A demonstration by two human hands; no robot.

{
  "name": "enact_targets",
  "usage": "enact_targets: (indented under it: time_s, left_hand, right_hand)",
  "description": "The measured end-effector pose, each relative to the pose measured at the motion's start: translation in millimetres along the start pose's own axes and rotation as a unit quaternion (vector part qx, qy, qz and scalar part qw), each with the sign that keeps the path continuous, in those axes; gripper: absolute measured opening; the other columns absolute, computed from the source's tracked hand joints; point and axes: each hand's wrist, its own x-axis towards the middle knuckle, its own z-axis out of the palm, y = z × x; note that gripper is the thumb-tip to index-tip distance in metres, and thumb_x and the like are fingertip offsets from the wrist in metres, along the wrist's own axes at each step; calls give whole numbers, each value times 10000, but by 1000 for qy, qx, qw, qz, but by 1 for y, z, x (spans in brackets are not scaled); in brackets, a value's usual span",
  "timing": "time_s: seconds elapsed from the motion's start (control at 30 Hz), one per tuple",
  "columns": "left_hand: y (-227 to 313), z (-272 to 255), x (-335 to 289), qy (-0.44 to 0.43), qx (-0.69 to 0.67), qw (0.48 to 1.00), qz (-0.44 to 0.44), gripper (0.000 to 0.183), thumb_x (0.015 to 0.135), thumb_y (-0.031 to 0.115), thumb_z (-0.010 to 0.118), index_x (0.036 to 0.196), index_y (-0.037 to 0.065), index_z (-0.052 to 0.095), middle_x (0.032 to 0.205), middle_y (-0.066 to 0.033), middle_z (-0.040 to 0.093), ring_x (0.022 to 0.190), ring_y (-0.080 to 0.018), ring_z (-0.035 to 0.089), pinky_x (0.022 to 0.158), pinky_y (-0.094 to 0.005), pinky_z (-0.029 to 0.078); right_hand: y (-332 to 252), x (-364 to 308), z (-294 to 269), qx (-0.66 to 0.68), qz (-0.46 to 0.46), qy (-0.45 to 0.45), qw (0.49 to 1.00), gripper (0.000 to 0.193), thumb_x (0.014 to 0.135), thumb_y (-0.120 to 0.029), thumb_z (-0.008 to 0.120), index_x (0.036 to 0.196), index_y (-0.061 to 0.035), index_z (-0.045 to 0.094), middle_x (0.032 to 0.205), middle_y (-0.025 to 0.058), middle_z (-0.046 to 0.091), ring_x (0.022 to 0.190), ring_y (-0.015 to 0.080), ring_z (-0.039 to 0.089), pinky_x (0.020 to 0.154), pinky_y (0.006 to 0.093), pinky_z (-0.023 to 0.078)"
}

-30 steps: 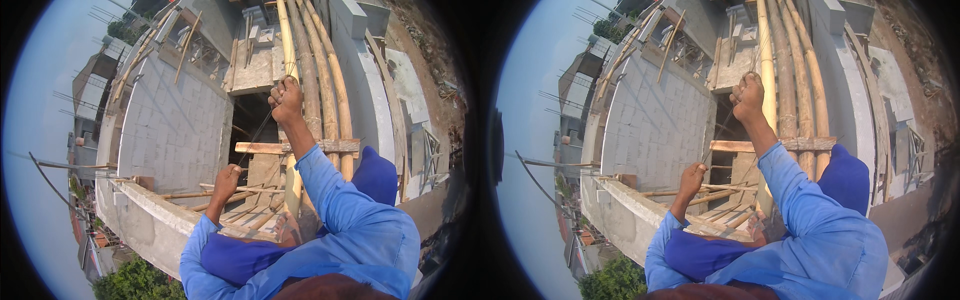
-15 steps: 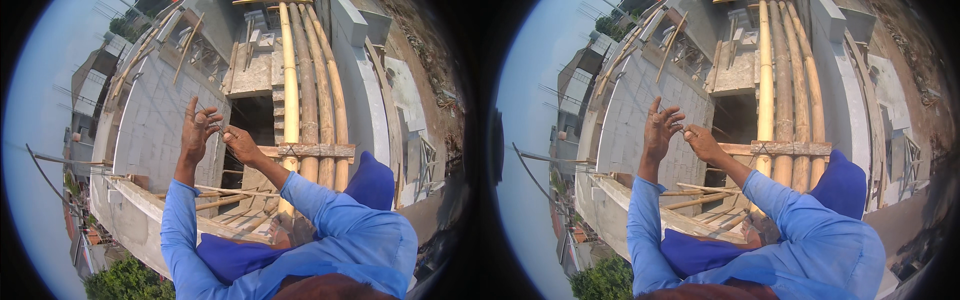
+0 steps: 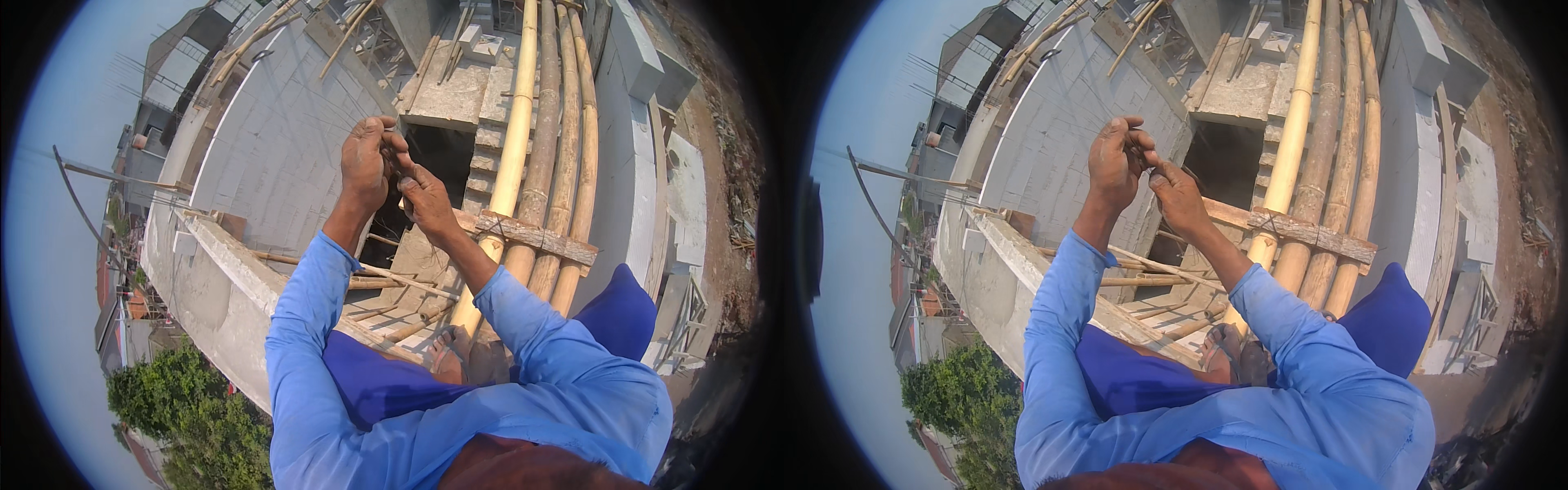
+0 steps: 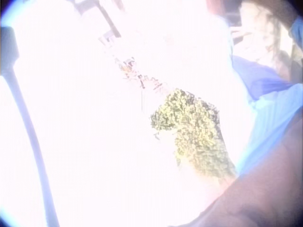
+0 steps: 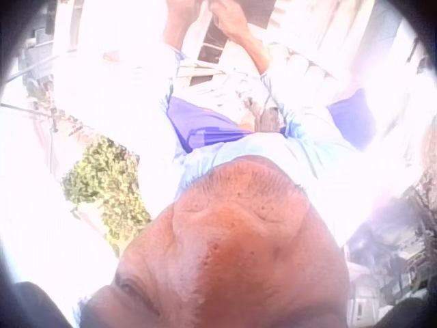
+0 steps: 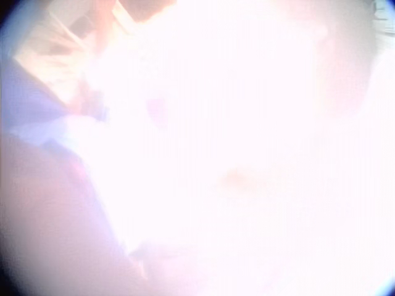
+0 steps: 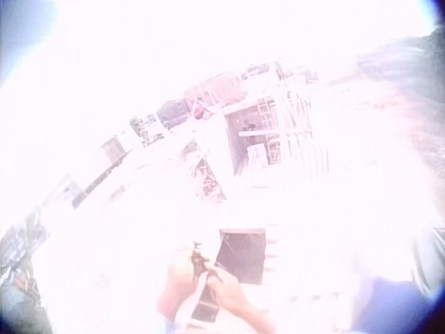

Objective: The person uses wire and a pair of pliers to tie bamboo poles together, securing a horizontal support to vertical poles of a scaffolding structure.

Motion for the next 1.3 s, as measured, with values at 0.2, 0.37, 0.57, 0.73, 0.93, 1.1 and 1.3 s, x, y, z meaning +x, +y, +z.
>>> enact_targets:
  time_s: [0.2, 0.37, 0.57, 0.73, 0.93, 1.1, 1.3]
  left_hand:
    - [48, -32, 18, 18, -72, 994, 82, 319, 980, 316, 374, 1057, 20, 462, 701, -76, 566, 577, -181, 573, 561, -370, 505]
    - [39, -37, 17, 7, -5, 995, 101, 306, 980, 296, 376, 1046, 10, 467, 699, -73, 563, 567, -189, 568, 560, -377, 505]
    - [31, -28, 8, -9, 24, 996, 81, 316, 978, 300, 403, 1030, 3, 498, 807, -100, 607, 680, -172, 587, 595, -338, 517]
    - [29, -30, 7, -57, 80, 994, 47, 363, 973, 334, 400, 1102, 19, 524, 991, -120, 604, 906, -195, 559, 733, -360, 479]
    - [29, -33, 0, -102, 100, 989, 27, 405, 974, 353, 390, 1133, 1, 514, 993, -116, 604, 887, -188, 561, 700, -335, 488]
    - [36, -35, -3, -91, 109, 988, 65, 435, 977, 365, 370, 1193, -2, 459, 976, -111, 608, 871, -188, 572, 663, -318, 499]
    - [47, -34, 3, -7, 121, 985, 121, 380, 978, 292, 394, 1226, 4, 391, 954, -128, 608, 776, -185, 597, 624, -318, 502]
  right_hand:
    - [9, 1, 0, -74, 2, -44, 996, 206, 937, -255, 521, 817, -88, 505, 630, -47, 416, 496, 18, 331, 428, 182, 266]
    - [4, -1, 3, -58, 39, -67, 995, 191, 930, -255, 499, 843, -87, 514, 611, -40, 411, 483, 34, 326, 424, 196, 259]
    - [-17, -3, 10, -8, 65, -79, 995, 182, 936, -254, 489, 875, -85, 521, 584, -37, 383, 467, 46, 319, 411, 200, 247]
    - [-16, -2, 9, 23, 70, -75, 994, 185, 941, -258, 493, 870, -90, 520, 580, -38, 375, 456, 46, 313, 405, 191, 239]
    - [-16, 0, 10, 30, 65, -64, 995, 185, 920, -227, 499, 879, -53, 547, 556, -44, 390, 425, 43, 332, 392, 210, 256]
    - [-19, -1, 7, 38, 64, -67, 995, 157, 902, -207, 517, 876, -54, 545, 568, -50, 385, 432, 38, 321, 393, 209, 246]
    - [-21, -4, 9, 11, 79, -76, 994, 139, 913, -216, 521, 836, -102, 505, 598, -40, 405, 469, 28, 327, 402, 187, 233]
